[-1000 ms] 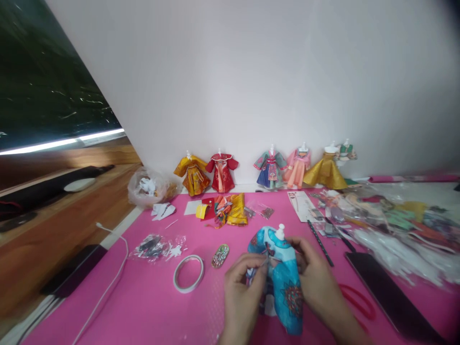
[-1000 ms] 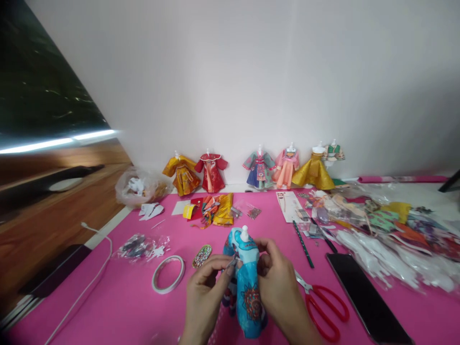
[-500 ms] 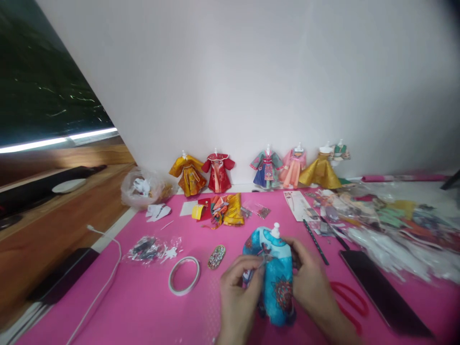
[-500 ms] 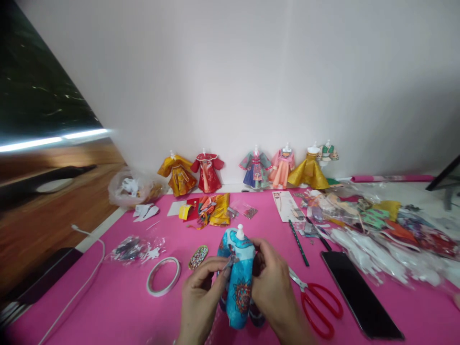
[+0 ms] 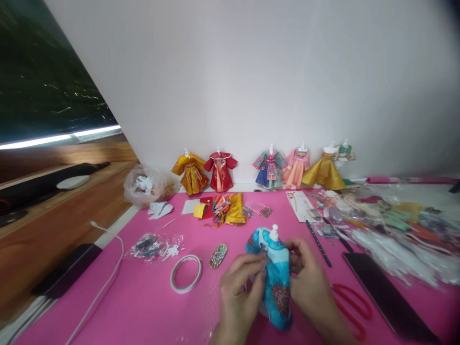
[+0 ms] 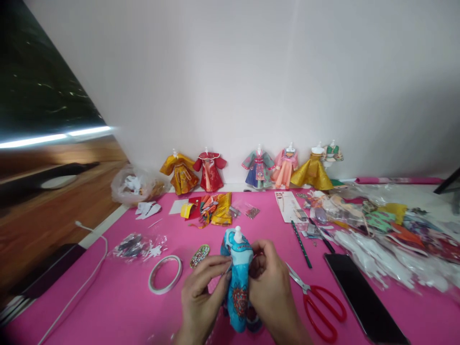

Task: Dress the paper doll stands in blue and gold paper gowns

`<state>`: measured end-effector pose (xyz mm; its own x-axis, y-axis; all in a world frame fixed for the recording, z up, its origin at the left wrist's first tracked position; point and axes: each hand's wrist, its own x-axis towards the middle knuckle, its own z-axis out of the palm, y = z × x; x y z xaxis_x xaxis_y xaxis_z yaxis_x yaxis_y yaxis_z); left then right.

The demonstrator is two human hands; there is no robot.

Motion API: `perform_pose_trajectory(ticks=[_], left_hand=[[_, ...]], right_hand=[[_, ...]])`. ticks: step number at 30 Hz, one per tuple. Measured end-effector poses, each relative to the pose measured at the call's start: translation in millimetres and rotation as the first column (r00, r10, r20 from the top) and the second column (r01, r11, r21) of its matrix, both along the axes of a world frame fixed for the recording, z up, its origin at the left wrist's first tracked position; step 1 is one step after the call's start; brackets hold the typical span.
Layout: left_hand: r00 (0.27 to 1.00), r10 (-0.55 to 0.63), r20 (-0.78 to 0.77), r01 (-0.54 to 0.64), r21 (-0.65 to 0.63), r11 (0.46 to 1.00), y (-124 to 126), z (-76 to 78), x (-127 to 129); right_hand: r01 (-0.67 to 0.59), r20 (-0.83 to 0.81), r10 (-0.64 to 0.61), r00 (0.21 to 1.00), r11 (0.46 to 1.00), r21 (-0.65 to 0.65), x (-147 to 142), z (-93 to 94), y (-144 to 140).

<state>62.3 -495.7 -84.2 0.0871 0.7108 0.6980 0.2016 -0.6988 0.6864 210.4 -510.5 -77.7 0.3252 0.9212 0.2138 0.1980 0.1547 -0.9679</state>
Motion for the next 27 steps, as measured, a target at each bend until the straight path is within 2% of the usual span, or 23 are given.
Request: perform_pose_trajectory(ticks=[9,14,19,24,27], left_hand=[[0.998,-0.024,-0.059,0.023,-0.027,0.999,-1.0,6.2,0.1],[0.997,-0.001,-0.077,-0.003,-0.054,0.999,0.2,7.4,-1.0],[0.998,-0.01,-0.057,0.003,-0.128,0.992,9.5,2.2,-11.4],[0.999,-0.052,0.001,0.05,-0.24,0.969,16.6,-4.9,-20.8],[1.0,0.002,0.024,0.005,-0.298,0.955,15.3,-8.8,-18.3]], right_hand=[[-0.184,-0.123,0.174,0.977,0.98,-0.073,4.0,7.3,-0.2],[-0.255,-0.051,0.253,0.966,0.966,-0.031,4.6,15.3,-5.1],[-0.232,0.125,0.228,0.966,0.973,0.016,4.8,17.0,-10.2],[-0.211,0.05,0.213,0.976,0.977,-0.028,-1.0,10.1,-0.7],[-0.145,0.027,0.145,0.989,0.989,-0.023,-9.1,10.1,6.3]])
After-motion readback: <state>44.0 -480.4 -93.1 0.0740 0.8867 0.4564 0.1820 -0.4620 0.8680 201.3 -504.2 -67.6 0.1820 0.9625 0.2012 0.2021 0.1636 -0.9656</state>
